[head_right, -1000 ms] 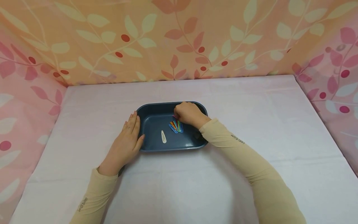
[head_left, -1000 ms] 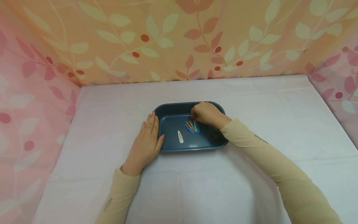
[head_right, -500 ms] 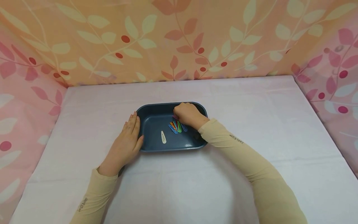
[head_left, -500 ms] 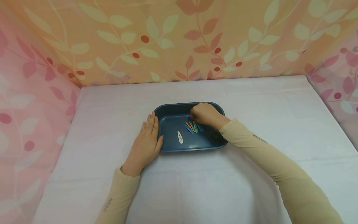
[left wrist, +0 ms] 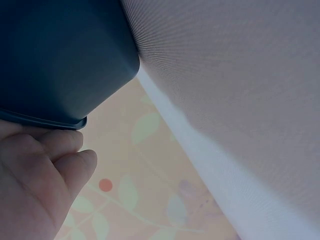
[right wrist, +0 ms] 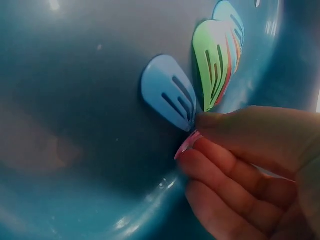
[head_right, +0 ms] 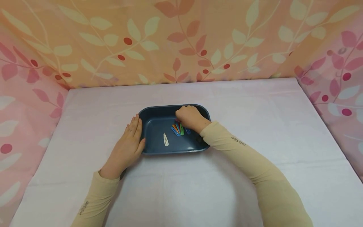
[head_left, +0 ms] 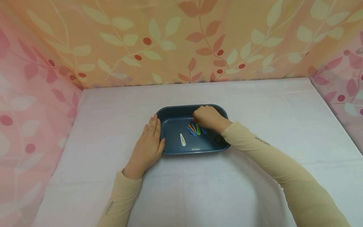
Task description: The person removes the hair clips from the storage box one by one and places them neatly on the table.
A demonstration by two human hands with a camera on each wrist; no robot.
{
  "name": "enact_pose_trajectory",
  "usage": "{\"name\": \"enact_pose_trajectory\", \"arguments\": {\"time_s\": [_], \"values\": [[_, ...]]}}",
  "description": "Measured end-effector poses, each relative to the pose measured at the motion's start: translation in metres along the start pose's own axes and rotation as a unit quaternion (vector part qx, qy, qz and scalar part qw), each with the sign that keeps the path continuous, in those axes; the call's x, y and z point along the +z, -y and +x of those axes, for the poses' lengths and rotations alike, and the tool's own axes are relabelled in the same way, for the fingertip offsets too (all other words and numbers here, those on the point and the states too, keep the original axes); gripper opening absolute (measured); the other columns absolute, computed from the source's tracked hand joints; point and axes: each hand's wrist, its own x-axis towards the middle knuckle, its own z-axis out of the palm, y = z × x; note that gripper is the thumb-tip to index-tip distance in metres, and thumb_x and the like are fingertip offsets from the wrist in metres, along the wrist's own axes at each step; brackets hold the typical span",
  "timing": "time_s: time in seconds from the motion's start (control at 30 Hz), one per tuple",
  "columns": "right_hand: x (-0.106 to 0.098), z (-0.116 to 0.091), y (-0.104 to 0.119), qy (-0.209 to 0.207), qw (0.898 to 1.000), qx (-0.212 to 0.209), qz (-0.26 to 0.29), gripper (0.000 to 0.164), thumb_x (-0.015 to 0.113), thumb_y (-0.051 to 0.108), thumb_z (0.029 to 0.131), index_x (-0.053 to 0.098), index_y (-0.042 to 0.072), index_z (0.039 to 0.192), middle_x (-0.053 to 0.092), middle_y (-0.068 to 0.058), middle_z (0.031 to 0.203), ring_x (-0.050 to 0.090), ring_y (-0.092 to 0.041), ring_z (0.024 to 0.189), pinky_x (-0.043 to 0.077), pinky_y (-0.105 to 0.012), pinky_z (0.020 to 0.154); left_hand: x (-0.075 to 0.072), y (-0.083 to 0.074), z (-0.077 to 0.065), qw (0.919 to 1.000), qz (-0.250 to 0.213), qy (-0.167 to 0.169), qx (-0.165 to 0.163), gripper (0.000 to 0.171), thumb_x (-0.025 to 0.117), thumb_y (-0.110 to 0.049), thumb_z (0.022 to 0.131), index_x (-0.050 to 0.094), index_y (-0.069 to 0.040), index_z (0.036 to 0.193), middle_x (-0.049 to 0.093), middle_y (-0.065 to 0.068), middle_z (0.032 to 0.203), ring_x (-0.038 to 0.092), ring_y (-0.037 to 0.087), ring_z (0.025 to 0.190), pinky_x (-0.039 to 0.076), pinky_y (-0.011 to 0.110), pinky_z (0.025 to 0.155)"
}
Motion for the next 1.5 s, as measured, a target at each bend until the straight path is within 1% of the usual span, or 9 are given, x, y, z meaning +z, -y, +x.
{"name": "enact_pose_trajectory", "arguments": {"time_s": [0.2, 0.37, 0.47, 0.57, 0.73, 0.93, 1.13, 1.3, 1.5], "values": [[0.002, -0.001, 0.002, -0.008, 0.999, -0.013, -0.044, 0.013, 0.068, 0.012, 0.085, 0.070, 0.004, 0.076, 0.063, -0.007, 0.068, 0.058, -0.019, 0.057, 0.051, -0.038, 0.053, 0.000, 0.000, 0.000, 1.0000, -0.001, -0.001, 0.000, 0.063, 0.048, -0.017, 0.091, 0.026, 0.019, 0.138, 0.013, 0.030, 0.151, 0.017, 0.039, 0.139, 0.021, 0.050, 0.109], [0.005, 0.000, -0.001, -0.010, 0.999, -0.023, -0.048, 0.009, 0.069, 0.009, 0.083, 0.071, 0.004, 0.076, 0.065, -0.007, 0.072, 0.061, -0.019, 0.060, 0.052, -0.037, 0.054, 0.000, 0.000, -0.001, 1.0000, -0.001, -0.001, 0.002, 0.064, 0.048, -0.017, 0.091, 0.026, 0.020, 0.138, 0.014, 0.030, 0.151, 0.017, 0.039, 0.139, 0.022, 0.051, 0.109], [0.007, 0.000, -0.005, -0.008, 1.000, -0.024, -0.019, 0.008, 0.068, 0.008, 0.082, 0.074, 0.006, 0.077, 0.067, -0.004, 0.073, 0.062, -0.018, 0.062, 0.052, -0.036, 0.057, 0.001, 0.000, -0.001, 1.0000, -0.001, -0.001, 0.004, 0.063, 0.048, -0.017, 0.091, 0.027, 0.020, 0.138, 0.015, 0.031, 0.150, 0.019, 0.040, 0.139, 0.023, 0.051, 0.109], [0.007, 0.000, -0.008, -0.003, 0.999, -0.013, 0.030, 0.008, 0.068, 0.010, 0.083, 0.075, 0.009, 0.079, 0.068, 0.000, 0.071, 0.060, -0.015, 0.062, 0.051, -0.034, 0.058, 0.002, 0.000, -0.001, 1.0000, 0.001, -0.004, 0.005, 0.063, 0.048, -0.017, 0.090, 0.028, 0.020, 0.137, 0.015, 0.031, 0.150, 0.020, 0.040, 0.138, 0.024, 0.051, 0.108], [0.005, -0.001, -0.014, 0.012, 0.993, 0.001, 0.121, 0.010, 0.069, 0.014, 0.084, 0.074, 0.007, 0.079, 0.065, 0.001, 0.068, 0.054, -0.012, 0.059, 0.048, -0.029, 0.057, 0.002, -0.001, 0.000, 1.0000, 0.000, -0.005, 0.005, 0.063, 0.048, -0.017, 0.090, 0.028, 0.020, 0.138, 0.015, 0.030, 0.150, 0.020, 0.040, 0.139, 0.023, 0.051, 0.109], [-0.005, -0.005, -0.020, 0.008, 0.974, -0.004, 0.225, 0.008, 0.070, 0.013, 0.082, 0.074, 0.008, 0.078, 0.067, 0.003, 0.070, 0.057, -0.010, 0.064, 0.048, -0.028, 0.063, 0.003, -0.002, 0.000, 1.0000, -0.002, -0.005, 0.003, 0.063, 0.048, -0.017, 0.091, 0.027, 0.019, 0.138, 0.014, 0.030, 0.151, 0.020, 0.040, 0.139, 0.022, 0.050, 0.109], [-0.017, -0.014, -0.025, -0.007, 0.947, -0.001, 0.320, 0.007, 0.068, 0.005, 0.083, 0.074, 0.004, 0.082, 0.070, -0.001, 0.074, 0.064, -0.011, 0.067, 0.052, -0.027, 0.066, 0.003, -0.001, -0.001, 1.0000, 0.000, -0.002, -0.004, 0.064, 0.048, -0.017, 0.091, 0.026, 0.019, 0.139, 0.013, 0.030, 0.151, 0.018, 0.038, 0.140, 0.020, 0.048, 0.110], [-0.024, -0.021, -0.029, -0.015, 0.926, 0.022, 0.375, 0.007, 0.068, 0.005, 0.084, 0.074, 0.002, 0.087, 0.070, -0.004, 0.079, 0.064, -0.014, 0.068, 0.052, -0.029, 0.066, 0.002, -0.002, -0.002, 0.9999, 0.001, -0.005, -0.010, 0.065, 0.049, -0.018, 0.091, 0.024, 0.018, 0.139, 0.012, 0.029, 0.151, 0.017, 0.037, 0.140, 0.020, 0.048, 0.111], [-0.028, -0.030, -0.033, -0.026, 0.901, 0.043, 0.432, 0.012, 0.069, 0.010, 0.086, 0.074, 0.002, 0.093, 0.070, -0.006, 0.082, 0.067, -0.031, 0.077, 0.053, -0.030, 0.069, 0.002, -0.002, -0.002, 0.9999, 0.002, -0.006, -0.015, 0.066, 0.048, -0.018, 0.092, 0.022, 0.018, 0.141, 0.011, 0.028, 0.152, 0.013, 0.035, 0.141, 0.019, 0.049, 0.111]]}}
